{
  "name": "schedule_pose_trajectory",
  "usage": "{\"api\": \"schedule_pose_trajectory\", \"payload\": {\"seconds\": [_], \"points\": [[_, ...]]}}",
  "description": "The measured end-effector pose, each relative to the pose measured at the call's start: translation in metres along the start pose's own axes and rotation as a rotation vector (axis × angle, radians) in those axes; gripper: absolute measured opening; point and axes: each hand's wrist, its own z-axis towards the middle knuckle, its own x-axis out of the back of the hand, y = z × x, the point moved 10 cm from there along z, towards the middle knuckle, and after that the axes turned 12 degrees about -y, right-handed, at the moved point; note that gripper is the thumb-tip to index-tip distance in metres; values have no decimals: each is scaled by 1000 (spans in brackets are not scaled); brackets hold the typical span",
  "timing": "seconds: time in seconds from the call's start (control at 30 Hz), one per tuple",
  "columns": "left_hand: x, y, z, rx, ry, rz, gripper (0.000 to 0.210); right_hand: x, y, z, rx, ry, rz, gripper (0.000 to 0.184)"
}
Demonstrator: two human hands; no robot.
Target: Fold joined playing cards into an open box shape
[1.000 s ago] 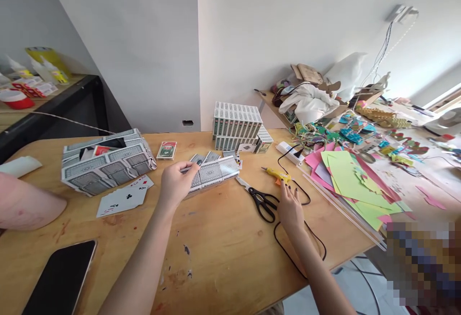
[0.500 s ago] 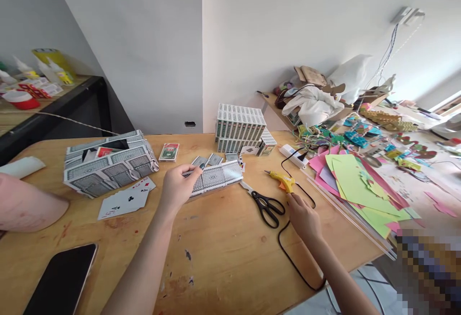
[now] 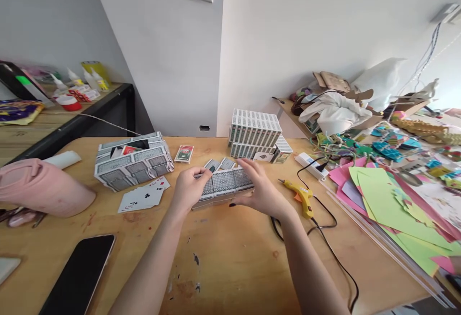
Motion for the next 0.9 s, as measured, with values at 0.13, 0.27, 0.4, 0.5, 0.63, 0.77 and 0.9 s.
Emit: {"api": "schedule_pose_trajectory", "payload": {"seconds": [0.13,0.27,0.4,0.5,0.63,0.77,0.9], "points": [[6,-4,1,9,15,-11,30,-16,-5,25,23,-69,29,63],[9,-6,3,-1,29,-19,30,-17,-7,29,81,7,26,58],[10,0,5,-72,30,-50,34,-17,-6,30,112,51,64,54],[8,7,6,-128,-79,-34,34,-17,0,32,66,56,58,54],[1,9,-2,-196,-338,173,61,-19,4,34,31,48,72,55],[9,0,-8,-230,-405,296,83,-22,3,35,24,16,75,53],[8,-12,-5,-169,-452,253,75,-23,6,38,4,3,79,54]]}}
